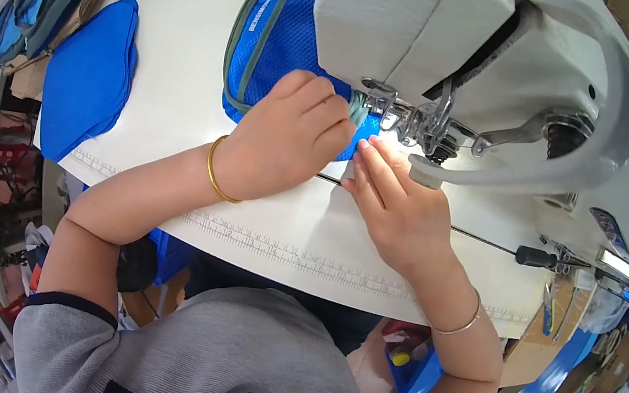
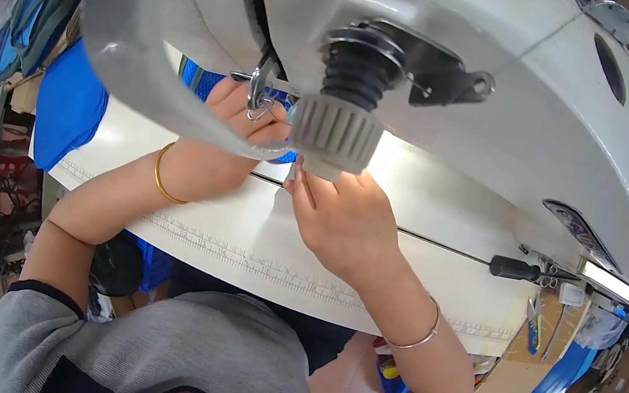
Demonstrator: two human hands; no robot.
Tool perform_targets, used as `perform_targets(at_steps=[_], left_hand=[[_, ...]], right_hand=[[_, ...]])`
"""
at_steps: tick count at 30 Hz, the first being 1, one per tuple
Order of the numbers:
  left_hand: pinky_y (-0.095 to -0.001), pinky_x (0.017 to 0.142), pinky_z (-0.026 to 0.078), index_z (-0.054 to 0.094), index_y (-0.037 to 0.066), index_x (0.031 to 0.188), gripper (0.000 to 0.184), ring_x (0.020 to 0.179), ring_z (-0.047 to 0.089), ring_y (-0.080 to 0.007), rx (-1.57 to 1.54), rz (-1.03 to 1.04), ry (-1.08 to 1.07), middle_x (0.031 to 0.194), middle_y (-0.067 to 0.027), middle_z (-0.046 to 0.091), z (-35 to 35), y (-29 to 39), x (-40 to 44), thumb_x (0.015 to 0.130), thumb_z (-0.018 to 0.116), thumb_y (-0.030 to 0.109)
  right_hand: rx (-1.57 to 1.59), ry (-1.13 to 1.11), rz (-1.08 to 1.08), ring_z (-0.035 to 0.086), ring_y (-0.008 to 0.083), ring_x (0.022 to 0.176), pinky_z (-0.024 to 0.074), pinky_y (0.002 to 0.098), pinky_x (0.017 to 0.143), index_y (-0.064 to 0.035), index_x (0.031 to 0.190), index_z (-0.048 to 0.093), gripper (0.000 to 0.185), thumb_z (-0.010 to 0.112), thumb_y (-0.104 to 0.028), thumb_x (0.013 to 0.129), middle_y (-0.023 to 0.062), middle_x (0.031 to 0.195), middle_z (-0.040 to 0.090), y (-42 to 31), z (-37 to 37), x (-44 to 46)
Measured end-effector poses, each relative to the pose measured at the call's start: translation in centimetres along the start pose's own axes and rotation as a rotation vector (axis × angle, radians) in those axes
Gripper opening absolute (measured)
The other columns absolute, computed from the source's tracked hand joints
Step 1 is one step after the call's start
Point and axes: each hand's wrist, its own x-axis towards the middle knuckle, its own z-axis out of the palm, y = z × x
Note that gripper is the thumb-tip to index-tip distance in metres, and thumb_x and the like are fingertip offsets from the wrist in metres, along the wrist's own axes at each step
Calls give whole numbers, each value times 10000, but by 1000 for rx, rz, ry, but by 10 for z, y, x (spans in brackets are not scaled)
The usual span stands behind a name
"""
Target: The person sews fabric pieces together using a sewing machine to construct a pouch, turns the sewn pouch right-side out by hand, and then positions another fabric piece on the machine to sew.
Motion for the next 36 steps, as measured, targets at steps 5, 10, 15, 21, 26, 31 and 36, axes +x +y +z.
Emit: perform_targets(at_steps=[5,10,15,21,26,31,36], left_hand=[[-380,839,445,644,36,961,226,909,560,-242,-13,-58,18,923,-74,595,-4,0,2,750,647,116],[-384,826,437,656,40,949,200,913,562,-242,30,-7,-9,915,-61,615,-14,-2,5,756,659,90],[-391,817,412,670,59,948,245,910,559,-237,-82,-134,49,914,-49,624,-2,-7,1,704,695,73],[-387,827,397,673,78,926,227,891,547,-236,-117,-186,37,899,-43,610,3,0,-1,700,695,80],[-412,927,455,674,14,861,175,946,578,-261,102,6,-44,908,-84,630,8,3,-5,728,649,125],[-424,959,471,675,-19,772,157,954,592,-280,8,97,-31,887,-105,639,-5,2,5,703,636,116],[-415,944,470,664,-13,739,143,948,585,-277,71,141,-108,868,-103,631,-7,5,5,708,644,125]], right_hand=[[2,26,-4,703,222,1093,567,290,576,-35,1017,746,204,765,-161,858,97,1144,723,0,0,2],[41,-22,17,703,220,1093,571,295,580,-36,1003,744,196,768,-161,854,94,1142,723,1,-2,2],[14,-19,9,702,223,1104,580,292,612,-35,1003,744,198,765,-167,856,97,1151,722,0,1,0],[8,50,0,701,224,1112,589,293,660,-31,1021,749,213,765,-169,860,96,1161,721,0,1,3],[6,47,15,706,226,1104,588,292,648,-33,1018,753,210,762,-174,863,95,1159,724,0,2,2],[-26,-7,-2,711,223,1093,567,285,576,-52,1017,754,191,753,-175,872,90,1143,728,0,1,-1],[-17,8,-8,709,206,1096,543,278,534,-70,1013,755,176,749,-183,879,79,1135,729,1,0,1]])
